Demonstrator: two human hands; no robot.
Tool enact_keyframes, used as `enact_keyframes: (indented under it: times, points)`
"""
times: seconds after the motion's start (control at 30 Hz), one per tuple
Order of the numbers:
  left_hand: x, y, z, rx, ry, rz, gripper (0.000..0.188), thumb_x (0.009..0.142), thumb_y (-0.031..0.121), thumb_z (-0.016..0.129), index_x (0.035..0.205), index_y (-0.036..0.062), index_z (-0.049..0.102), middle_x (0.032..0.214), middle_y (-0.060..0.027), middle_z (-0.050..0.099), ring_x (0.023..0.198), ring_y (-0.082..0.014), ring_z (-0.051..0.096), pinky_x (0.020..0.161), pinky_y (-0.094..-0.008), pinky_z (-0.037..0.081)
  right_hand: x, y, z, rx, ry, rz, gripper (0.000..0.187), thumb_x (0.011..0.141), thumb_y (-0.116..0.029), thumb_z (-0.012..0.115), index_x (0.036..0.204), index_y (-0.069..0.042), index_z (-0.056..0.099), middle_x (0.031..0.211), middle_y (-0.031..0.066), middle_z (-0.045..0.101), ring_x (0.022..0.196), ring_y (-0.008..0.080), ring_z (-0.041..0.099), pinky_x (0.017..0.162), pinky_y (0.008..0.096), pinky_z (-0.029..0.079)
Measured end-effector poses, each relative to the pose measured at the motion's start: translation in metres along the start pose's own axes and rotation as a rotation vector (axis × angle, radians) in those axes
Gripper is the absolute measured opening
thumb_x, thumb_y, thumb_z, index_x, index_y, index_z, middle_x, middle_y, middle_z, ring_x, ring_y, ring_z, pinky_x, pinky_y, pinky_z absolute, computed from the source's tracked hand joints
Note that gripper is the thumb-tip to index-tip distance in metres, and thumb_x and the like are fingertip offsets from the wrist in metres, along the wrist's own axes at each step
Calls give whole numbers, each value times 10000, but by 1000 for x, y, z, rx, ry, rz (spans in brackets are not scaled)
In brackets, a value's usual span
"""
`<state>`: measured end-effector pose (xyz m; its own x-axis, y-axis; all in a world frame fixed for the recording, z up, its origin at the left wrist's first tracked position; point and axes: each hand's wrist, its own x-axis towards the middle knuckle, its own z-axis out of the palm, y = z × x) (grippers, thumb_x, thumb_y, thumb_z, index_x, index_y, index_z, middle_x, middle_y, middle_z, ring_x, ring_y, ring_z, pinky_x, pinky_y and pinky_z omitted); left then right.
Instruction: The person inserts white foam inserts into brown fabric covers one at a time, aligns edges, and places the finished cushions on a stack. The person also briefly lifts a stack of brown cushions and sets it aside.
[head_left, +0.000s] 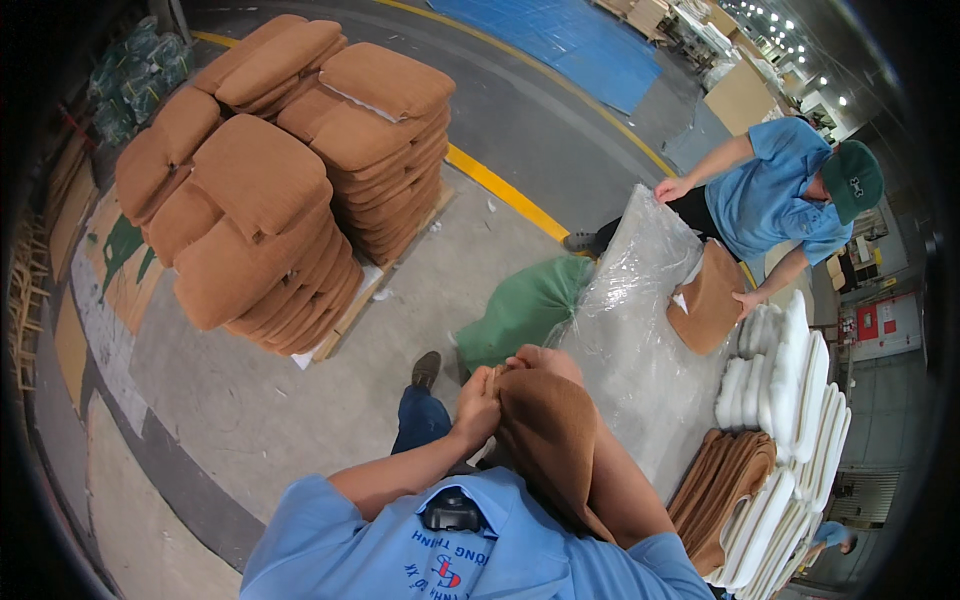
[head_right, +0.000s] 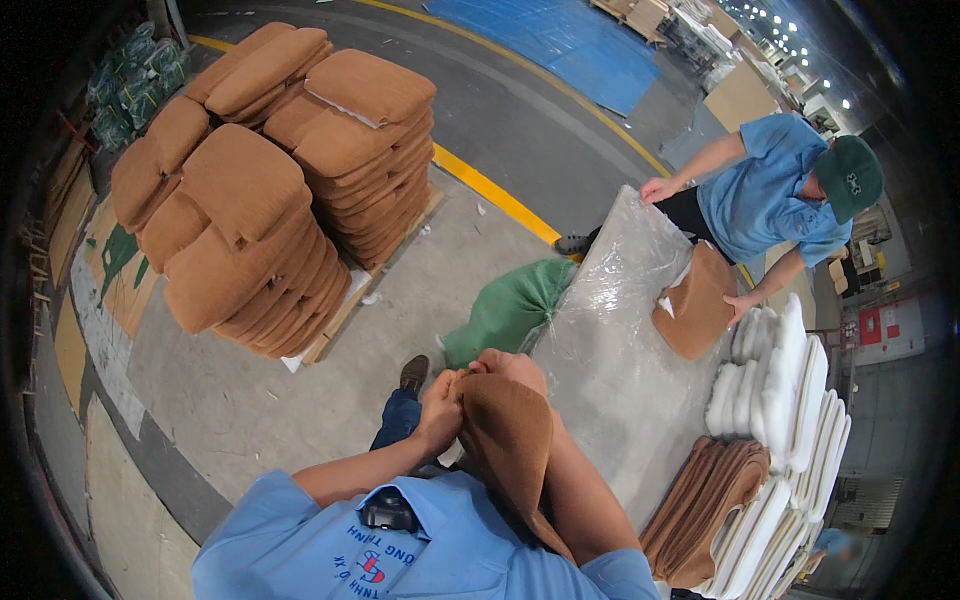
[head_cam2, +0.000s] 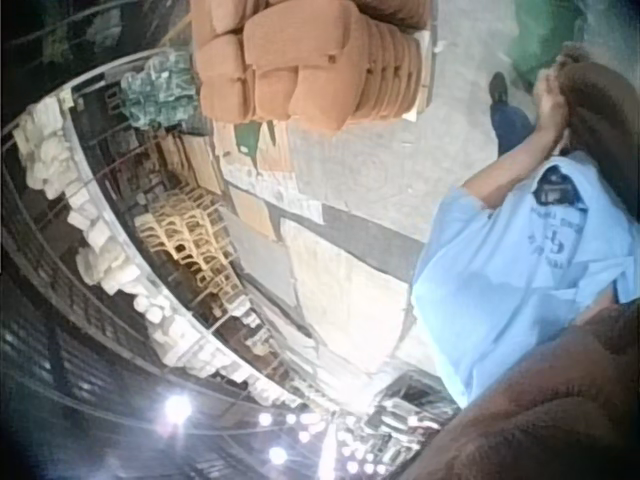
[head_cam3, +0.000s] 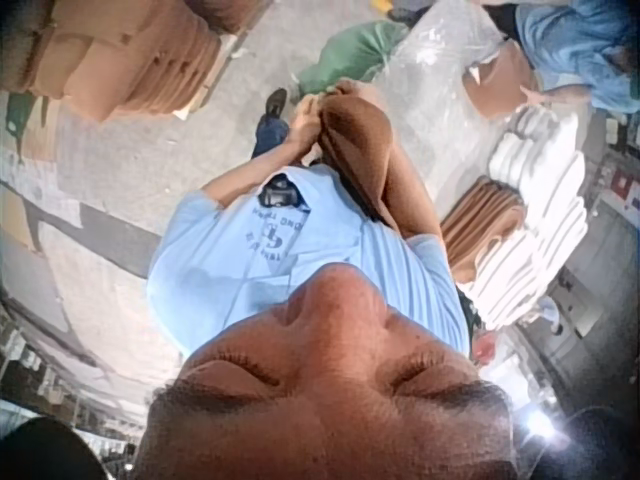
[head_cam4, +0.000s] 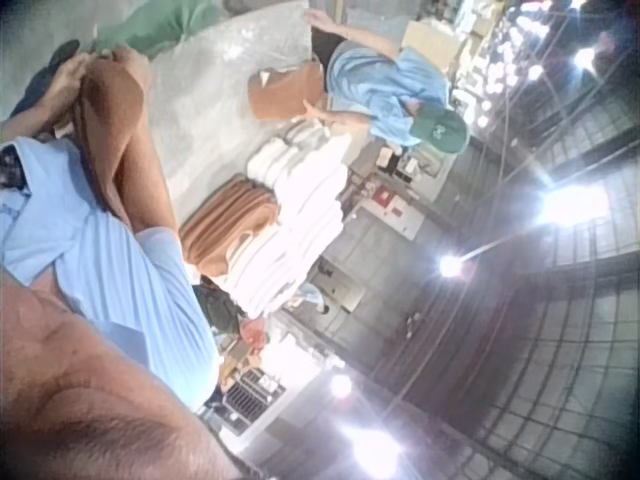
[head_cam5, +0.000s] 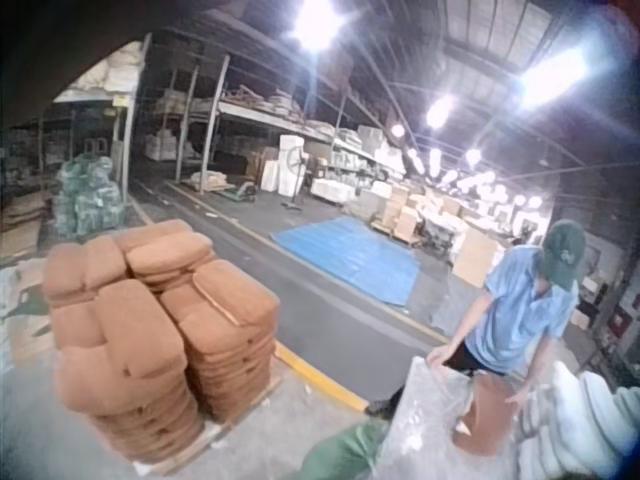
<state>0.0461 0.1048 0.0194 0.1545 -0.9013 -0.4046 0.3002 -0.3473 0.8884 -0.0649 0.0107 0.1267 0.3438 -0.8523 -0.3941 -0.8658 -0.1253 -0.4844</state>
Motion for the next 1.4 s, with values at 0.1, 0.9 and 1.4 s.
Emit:
enact_keyframes:
  times: [0.1,0.9,1.4]
  points:
    - [20,-17,5,96,49,70,282,1134,261,470,1028,33,598,905,-115,635,851,-197,580,787,-378,479,18,7,-3,4,-48,30,275,937,-328,739,965,-54,752,859,176,733,789,298,723,723,404,558]
    - [115,28,-26,782,-1081,-275,468,918,90,766,1366,47,639,1296,-67,705,1200,-188,631,1009,-362,524,-342,142,-99,1407,-256,68,916,848,-76,866,1608,6,362,1607,135,452,1489,269,417,1230,418,321]
    - [137,55,61,764,-1294,22,446,818,22,874,1233,62,715,1268,-73,714,1176,-183,640,996,-382,558,-310,85,-80,562,1141,488,259,1003,-202,704,884,21,647,670,-6,542,656,70,483,573,299,410]
